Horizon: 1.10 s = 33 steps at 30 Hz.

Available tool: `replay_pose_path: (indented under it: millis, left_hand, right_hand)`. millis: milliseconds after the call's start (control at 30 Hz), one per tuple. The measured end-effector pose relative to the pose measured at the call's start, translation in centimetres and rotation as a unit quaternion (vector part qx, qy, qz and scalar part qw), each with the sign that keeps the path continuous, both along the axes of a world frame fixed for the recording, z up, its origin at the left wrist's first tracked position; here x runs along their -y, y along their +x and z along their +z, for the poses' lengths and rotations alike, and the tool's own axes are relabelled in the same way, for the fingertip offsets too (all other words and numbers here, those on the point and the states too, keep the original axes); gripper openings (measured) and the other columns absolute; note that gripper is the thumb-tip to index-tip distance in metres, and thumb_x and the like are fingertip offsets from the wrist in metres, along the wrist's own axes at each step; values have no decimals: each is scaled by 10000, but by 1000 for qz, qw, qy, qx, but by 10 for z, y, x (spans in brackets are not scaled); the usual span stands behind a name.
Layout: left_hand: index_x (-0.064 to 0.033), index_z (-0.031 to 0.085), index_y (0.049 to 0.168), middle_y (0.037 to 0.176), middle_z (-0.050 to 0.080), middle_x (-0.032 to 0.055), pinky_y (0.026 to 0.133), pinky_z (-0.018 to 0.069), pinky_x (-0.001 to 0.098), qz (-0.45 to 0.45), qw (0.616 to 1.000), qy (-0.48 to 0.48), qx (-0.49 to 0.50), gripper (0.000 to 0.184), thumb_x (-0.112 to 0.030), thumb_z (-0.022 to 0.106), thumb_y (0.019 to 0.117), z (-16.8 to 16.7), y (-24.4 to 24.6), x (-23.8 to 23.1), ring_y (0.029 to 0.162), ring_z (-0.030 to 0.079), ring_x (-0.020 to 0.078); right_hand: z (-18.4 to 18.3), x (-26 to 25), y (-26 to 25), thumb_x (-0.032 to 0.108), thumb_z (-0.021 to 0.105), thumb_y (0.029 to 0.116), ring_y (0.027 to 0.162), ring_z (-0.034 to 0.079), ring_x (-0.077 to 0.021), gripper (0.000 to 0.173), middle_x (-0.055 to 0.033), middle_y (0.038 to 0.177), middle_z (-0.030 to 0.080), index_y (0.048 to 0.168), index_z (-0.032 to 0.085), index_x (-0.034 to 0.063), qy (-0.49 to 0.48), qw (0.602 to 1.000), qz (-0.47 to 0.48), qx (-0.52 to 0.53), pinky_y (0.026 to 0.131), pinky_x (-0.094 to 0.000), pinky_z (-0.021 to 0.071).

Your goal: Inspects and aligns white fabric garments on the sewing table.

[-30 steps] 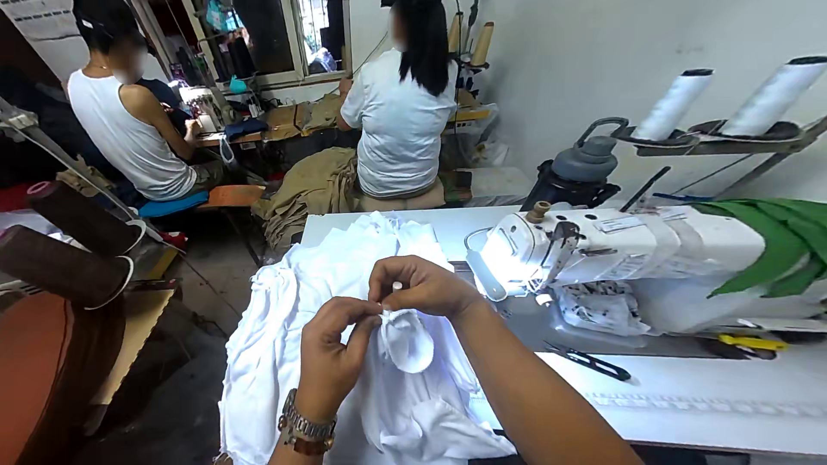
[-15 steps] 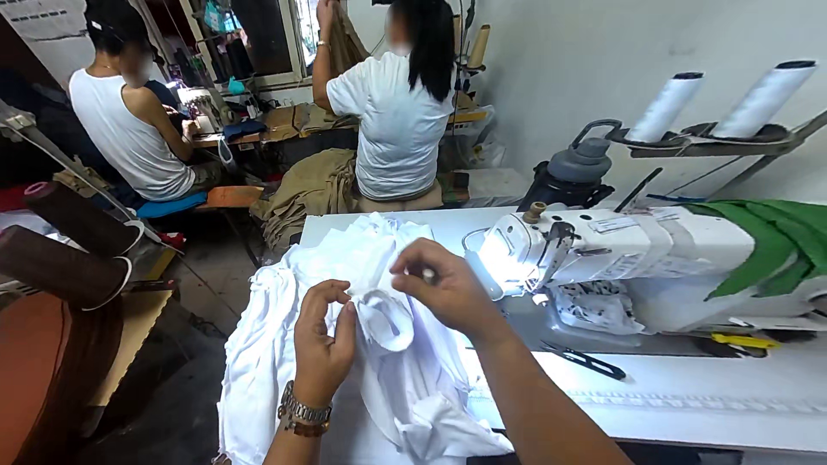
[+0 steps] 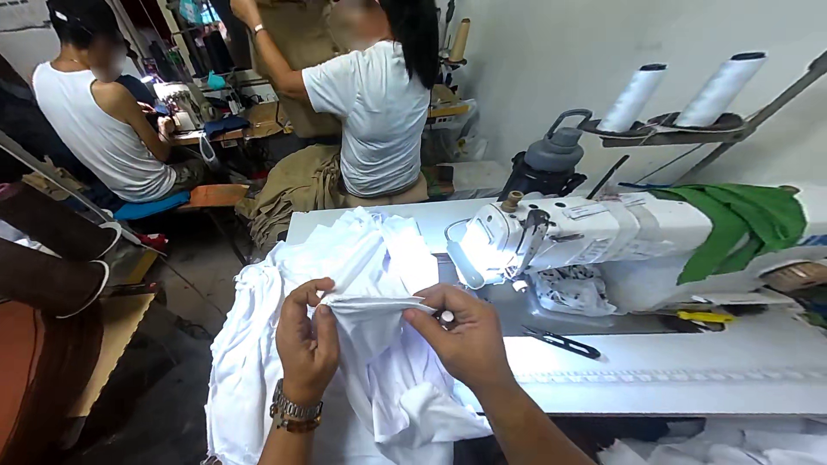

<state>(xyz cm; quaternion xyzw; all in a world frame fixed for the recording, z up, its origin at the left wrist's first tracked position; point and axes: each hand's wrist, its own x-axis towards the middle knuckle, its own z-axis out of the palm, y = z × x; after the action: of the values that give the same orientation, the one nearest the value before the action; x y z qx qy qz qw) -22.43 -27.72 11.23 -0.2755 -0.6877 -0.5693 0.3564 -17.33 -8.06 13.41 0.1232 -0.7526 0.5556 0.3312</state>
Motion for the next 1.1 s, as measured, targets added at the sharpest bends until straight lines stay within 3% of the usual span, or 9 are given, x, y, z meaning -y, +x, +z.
replay_pose_path:
  millis: [100, 200, 267, 467, 633, 767, 833, 967, 1100]
  left_hand:
    - [-202, 598, 1107, 1172, 711, -92, 958, 571, 279, -121, 985, 94, 76, 108, -168, 514, 1049, 3, 7, -6, 1130, 670, 64]
    - [-234, 608, 1028, 832, 672, -122, 726, 586, 197, -151, 957, 163, 188, 131, -123, 539, 1027, 8, 16, -10, 777, 663, -13]
    - [-207, 645, 1030, 754, 676, -99, 630, 571, 181, -161, 934, 195, 250, 142, -99, 554, 1016, 12, 20, -10, 664, 645, -12]
    - [-114, 657, 1216, 868, 727, -19, 709, 610, 237, -221, 878, 251, 341, 299, -40, 426, 1042, 24, 27, -9, 752, 700, 50]
    - [-159, 681, 1136, 771, 599, -85, 665, 531, 190, -253, 904, 148, 311, 369, -116, 331, 1026, 19, 25, -20, 689, 584, 9]
    - [-110, 719, 1133, 754, 623, -86, 569, 472, 155, -188, 954, -99, 211, 301, -301, 744, 901, 14, 16, -20, 609, 533, -21]
    - [-145, 769, 1030, 750, 628, -99, 600, 472, 137, -176, 956, -163, 170, 222, -330, 744, 909, 14, 13, -19, 644, 542, -39]
    - [-134, 770, 979, 854, 683, -75, 755, 542, 182, -211, 940, -187, 194, 135, -211, 659, 979, 13, 8, -19, 818, 640, -7]
    - [-126, 751, 923, 852, 691, -59, 733, 558, 210, -194, 930, -137, 279, 101, -190, 683, 962, 5, 16, -27, 788, 652, 16]
  right_hand:
    - [-8, 2, -3, 94, 781, 821, 635, 602, 6, 110, 59, 770, 683, 859, 682, 125, -74, 996, -8, 43, 559, -152, 505]
    - [-12, -1, -5, 25, 818, 773, 609, 614, -48, 280, 17, 768, 683, 940, 620, 129, -135, 989, 17, 57, 542, -192, 529]
    - [-11, -3, -4, 37, 813, 780, 645, 616, -41, 347, 29, 798, 683, 1071, 642, 118, -114, 992, 9, 59, 571, -181, 529]
    - [-6, -6, 2, 44, 791, 808, 729, 633, 5, 353, 47, 880, 715, 1135, 662, 74, -35, 999, 12, 5, 648, -135, 534]
    - [-7, -3, 7, 73, 764, 859, 729, 621, 41, 269, 58, 889, 726, 1112, 674, 73, 8, 1000, 22, -20, 655, -110, 515]
    - [-9, -10, 9, 51, 696, 910, 793, 643, 25, 208, 23, 942, 723, 1118, 683, 52, 65, 994, 50, -67, 722, -126, 550]
    - [-10, -14, 9, 67, 679, 927, 808, 636, 20, 172, -3, 959, 715, 1096, 693, 36, 102, 989, 57, -90, 730, -121, 541]
    - [-14, -19, 7, 106, 716, 915, 758, 613, 37, 231, 32, 908, 702, 1135, 665, 54, 93, 992, 63, -48, 694, -105, 521]
    - [-16, -19, 9, 55, 712, 861, 651, 592, -9, 427, 52, 857, 689, 1266, 586, 101, -24, 994, 45, 95, 565, -155, 502]
